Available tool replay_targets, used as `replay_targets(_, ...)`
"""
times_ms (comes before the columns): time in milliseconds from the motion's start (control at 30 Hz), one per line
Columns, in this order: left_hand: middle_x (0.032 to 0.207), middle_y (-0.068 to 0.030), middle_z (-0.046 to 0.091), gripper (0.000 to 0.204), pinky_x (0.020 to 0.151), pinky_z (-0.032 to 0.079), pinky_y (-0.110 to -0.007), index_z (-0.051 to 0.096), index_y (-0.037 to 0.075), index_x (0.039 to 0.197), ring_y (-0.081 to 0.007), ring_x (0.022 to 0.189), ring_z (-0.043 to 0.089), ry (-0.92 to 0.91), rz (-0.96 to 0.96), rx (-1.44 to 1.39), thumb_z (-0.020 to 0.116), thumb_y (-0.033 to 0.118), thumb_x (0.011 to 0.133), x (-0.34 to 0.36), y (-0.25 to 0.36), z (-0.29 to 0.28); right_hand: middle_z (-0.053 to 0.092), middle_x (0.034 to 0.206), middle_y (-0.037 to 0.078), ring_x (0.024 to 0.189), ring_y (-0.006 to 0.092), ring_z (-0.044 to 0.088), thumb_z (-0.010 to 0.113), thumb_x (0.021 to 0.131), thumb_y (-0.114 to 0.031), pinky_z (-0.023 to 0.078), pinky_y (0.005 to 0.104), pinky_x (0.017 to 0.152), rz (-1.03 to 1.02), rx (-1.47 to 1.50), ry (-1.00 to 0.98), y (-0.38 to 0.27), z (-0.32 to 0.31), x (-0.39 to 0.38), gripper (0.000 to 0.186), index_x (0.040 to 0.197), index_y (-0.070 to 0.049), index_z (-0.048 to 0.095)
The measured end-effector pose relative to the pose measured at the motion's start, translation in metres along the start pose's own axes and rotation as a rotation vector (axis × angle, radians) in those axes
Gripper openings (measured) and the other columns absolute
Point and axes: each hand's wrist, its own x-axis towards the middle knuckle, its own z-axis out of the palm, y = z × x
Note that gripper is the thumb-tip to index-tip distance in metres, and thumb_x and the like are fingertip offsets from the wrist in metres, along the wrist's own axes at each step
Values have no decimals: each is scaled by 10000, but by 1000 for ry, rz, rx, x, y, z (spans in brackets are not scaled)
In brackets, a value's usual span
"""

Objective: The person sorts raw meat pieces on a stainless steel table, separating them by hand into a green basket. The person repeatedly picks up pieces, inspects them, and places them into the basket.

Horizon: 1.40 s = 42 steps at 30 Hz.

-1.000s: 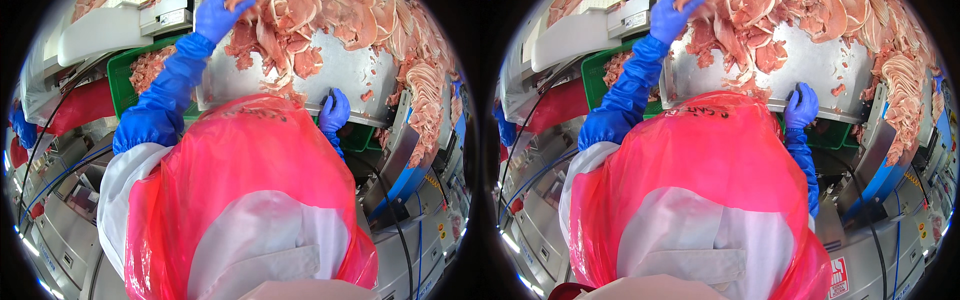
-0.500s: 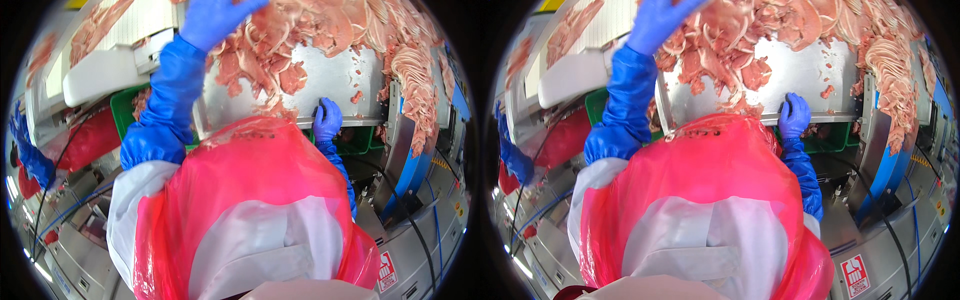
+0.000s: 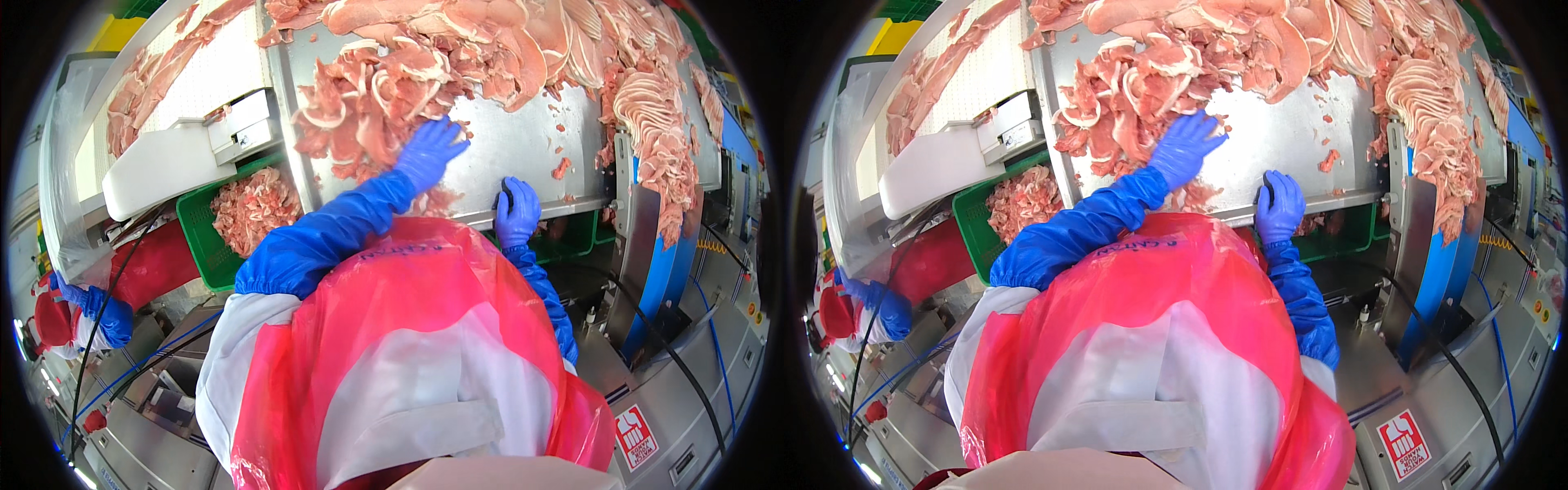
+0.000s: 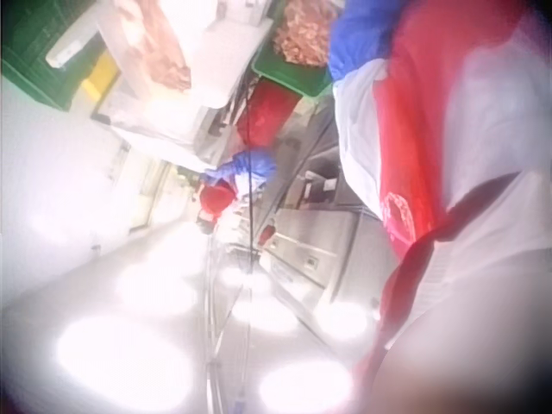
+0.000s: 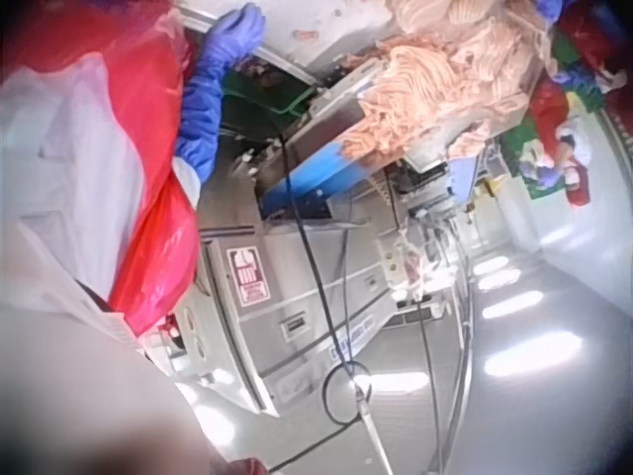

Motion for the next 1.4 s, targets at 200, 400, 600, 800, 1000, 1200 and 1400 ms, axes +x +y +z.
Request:
replay_targets(200, 1320, -63, 622, 565, 1110, 378, -512, 626, 233, 1381, -269, 1276, 546, -18, -219, 136, 549, 50, 852, -20, -61, -47, 653, 1322, 160, 1200, 353, 605, 728, 894, -203, 444, 482, 1064, 4, 58, -29, 1, 1, 51, 484, 1345, -58, 626)
replay_targets(400, 1213, -65, 652, 483, 1078, 399, -525, 656, 208, 1314, -295, 1191, 576, 25, -267, 226, 600, 77, 852, -31, -87, -83, 629, 1340, 156, 1177, 360, 611, 796, 833, -317, 481, 484, 1003, -216, -34, 92, -8, 41, 225, 719, 1453, -74, 524)
replay_targets(600, 1345, -154, 626, 434, 1119, 399, -510, 626, 157, 1353, -380, 1282, 549, 67, -412, -89, 639, 184, 921, -43, -25, -108, 632, 1224, 109, 1076, 334, 633, 855, 746, -488, 530, 478, 838, -178, -359, -160, -38, 81, 334, 748, 1361, -179, 562)
replay_targets(800, 1269, -166, 653, 396, 1078, 437, -479, 644, 128, 1323, -359, 1215, 584, 103, -501, -219, 632, 167, 929, -60, 15, -100, 677, 993, 155, 955, 382, 663, 797, 782, -262, 537, 505, 805, -228, -153, -46, -34, 104, 304, 372, 1112, -146, 672)
replay_targets(1000, 1286, -165, 640, 475, 1073, 443, -460, 604, 128, 1384, -362, 1202, 586, 109, -534, -265, 652, 172, 914, -55, 25, -93, 719, 1044, 174, 939, 332, 710, 807, 829, -205, 552, 449, 840, -160, 401, -208, -14, 80, 190, 468, 1242, -55, 647)
replay_targets(1200, 1575, -198, 425, 928, 1213, 340, -438, 305, 123, 1614, -355, 1448, 434, 97, -642, -666, 801, 358, 865, -25, 39, -93, 679, 855, 34, 748, 131, 631, 692, 976, -503, 502, 277, 666, 665, 1005, -597, -31, 33, 141, 526, 1117, 4, 689)
replay_targets(1400, 1582, -168, 420, 1061, 1168, 407, -410, 184, 57, 1636, -262, 1426, 456, 277, -540, -1088, 863, 206, 835, 20, 70, -110, 661, 979, 18, 834, 106, 620, 556, 1037, -562, 490, 258, 702, 511, 1231, -623, -98, -44, 164, 550, 1207, -48, 657)
